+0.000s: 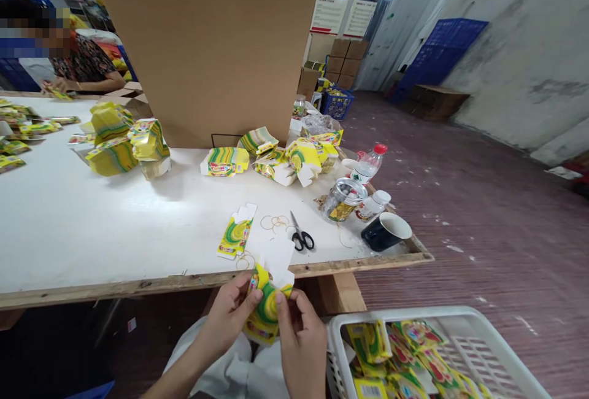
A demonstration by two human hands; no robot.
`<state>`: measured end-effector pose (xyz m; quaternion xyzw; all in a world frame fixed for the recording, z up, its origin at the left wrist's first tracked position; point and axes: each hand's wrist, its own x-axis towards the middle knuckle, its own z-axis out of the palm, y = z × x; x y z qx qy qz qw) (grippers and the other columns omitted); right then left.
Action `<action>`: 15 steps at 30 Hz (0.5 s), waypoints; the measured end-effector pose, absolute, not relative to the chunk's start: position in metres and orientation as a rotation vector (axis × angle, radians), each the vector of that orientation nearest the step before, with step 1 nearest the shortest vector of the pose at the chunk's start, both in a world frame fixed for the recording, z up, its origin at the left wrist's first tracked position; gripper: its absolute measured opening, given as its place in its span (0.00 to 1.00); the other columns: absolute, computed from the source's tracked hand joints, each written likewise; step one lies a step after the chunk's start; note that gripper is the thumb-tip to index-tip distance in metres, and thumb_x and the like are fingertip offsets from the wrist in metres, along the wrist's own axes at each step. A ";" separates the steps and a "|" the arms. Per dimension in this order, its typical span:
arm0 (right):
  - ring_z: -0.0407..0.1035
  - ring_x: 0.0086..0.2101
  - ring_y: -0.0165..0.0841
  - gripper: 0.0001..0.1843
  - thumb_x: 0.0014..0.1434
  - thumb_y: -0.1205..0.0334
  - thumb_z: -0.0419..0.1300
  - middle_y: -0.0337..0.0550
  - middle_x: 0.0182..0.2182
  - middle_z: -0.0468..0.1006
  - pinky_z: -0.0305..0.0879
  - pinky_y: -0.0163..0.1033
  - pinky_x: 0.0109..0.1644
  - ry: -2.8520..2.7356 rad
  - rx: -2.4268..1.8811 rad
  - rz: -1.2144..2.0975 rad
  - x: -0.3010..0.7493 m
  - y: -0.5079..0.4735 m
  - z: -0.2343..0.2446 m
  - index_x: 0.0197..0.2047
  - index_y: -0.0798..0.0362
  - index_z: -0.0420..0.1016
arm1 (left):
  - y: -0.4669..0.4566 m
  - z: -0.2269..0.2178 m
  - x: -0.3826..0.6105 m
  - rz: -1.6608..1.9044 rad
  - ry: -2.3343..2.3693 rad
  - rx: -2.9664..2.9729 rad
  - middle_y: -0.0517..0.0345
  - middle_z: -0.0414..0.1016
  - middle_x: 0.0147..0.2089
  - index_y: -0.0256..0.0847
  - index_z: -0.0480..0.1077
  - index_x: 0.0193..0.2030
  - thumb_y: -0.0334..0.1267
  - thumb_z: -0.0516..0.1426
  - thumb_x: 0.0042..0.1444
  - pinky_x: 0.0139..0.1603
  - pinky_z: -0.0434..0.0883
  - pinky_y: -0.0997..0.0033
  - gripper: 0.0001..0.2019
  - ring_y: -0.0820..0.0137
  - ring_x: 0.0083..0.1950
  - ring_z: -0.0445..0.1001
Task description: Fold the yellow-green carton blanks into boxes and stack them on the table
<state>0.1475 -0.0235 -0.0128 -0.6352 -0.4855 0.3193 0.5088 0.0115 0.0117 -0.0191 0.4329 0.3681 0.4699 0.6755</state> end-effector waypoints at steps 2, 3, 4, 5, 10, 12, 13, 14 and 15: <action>0.76 0.33 0.36 0.17 0.62 0.47 0.63 0.47 0.36 0.82 0.76 0.36 0.36 -1.137 -1.484 0.768 0.149 -0.023 -0.013 0.44 0.52 0.76 | 0.011 -0.019 0.008 1.046 0.833 1.006 0.46 0.82 0.48 0.42 0.66 0.61 0.48 0.62 0.59 0.50 0.74 0.64 0.25 0.59 0.48 0.80; 0.77 0.35 0.37 0.18 0.63 0.48 0.63 0.48 0.40 0.82 0.76 0.36 0.39 -1.116 -1.452 0.767 0.149 -0.023 -0.013 0.49 0.51 0.74 | 0.011 -0.018 0.006 1.030 0.818 1.013 0.45 0.81 0.49 0.43 0.60 0.65 0.47 0.62 0.60 0.51 0.73 0.63 0.29 0.59 0.49 0.79; 0.77 0.37 0.36 0.19 0.63 0.50 0.63 0.49 0.44 0.82 0.76 0.37 0.41 -1.101 -1.421 0.766 0.149 -0.024 -0.013 0.53 0.50 0.72 | 0.012 -0.017 0.004 1.012 0.797 1.027 0.44 0.81 0.50 0.43 0.54 0.68 0.47 0.61 0.61 0.52 0.73 0.62 0.33 0.59 0.51 0.79; 0.77 0.39 0.36 0.21 0.63 0.50 0.62 0.50 0.47 0.81 0.76 0.37 0.42 -1.097 -1.398 0.766 0.150 -0.024 -0.013 0.57 0.50 0.71 | 0.012 -0.016 0.001 0.992 0.774 1.051 0.44 0.80 0.51 0.43 0.51 0.70 0.46 0.60 0.62 0.53 0.72 0.62 0.34 0.58 0.52 0.79; 0.78 0.40 0.37 0.21 0.64 0.51 0.61 0.49 0.46 0.82 0.76 0.35 0.40 -1.246 -1.373 0.873 0.160 -0.026 -0.009 0.58 0.49 0.73 | 0.016 -0.013 -0.011 0.925 0.657 1.091 0.48 0.79 0.50 0.44 0.62 0.64 0.45 0.61 0.61 0.53 0.70 0.65 0.26 0.61 0.51 0.77; 0.77 0.34 0.36 0.18 0.65 0.49 0.60 0.46 0.39 0.82 0.75 0.35 0.36 -1.305 -1.377 0.941 0.167 -0.026 -0.005 0.51 0.50 0.76 | 0.016 -0.014 -0.013 0.877 0.610 0.998 0.52 0.80 0.44 0.44 0.68 0.57 0.44 0.65 0.57 0.43 0.71 0.71 0.23 0.65 0.43 0.78; 0.75 0.30 0.34 0.16 0.65 0.48 0.60 0.44 0.34 0.81 0.73 0.33 0.33 -1.324 -1.390 0.957 0.170 -0.026 -0.002 0.47 0.51 0.77 | 0.016 -0.014 -0.013 0.846 0.587 0.944 0.54 0.79 0.40 0.43 0.69 0.53 0.44 0.67 0.54 0.38 0.70 0.74 0.22 0.68 0.38 0.77; 0.73 0.27 0.33 0.15 0.65 0.48 0.59 0.41 0.30 0.79 0.71 0.32 0.29 -1.339 -1.407 0.953 0.172 -0.025 0.001 0.42 0.51 0.77 | 0.015 -0.015 -0.013 0.818 0.566 0.899 0.56 0.79 0.38 0.42 0.70 0.50 0.44 0.69 0.51 0.34 0.68 0.77 0.22 0.71 0.34 0.75; 0.70 0.25 0.31 0.16 0.66 0.47 0.58 0.39 0.27 0.77 0.68 0.31 0.26 -1.354 -1.422 0.933 0.173 -0.025 0.004 0.38 0.51 0.76 | 0.014 -0.016 -0.012 0.796 0.549 0.868 0.57 0.78 0.36 0.41 0.70 0.48 0.43 0.71 0.49 0.32 0.66 0.78 0.22 0.73 0.32 0.74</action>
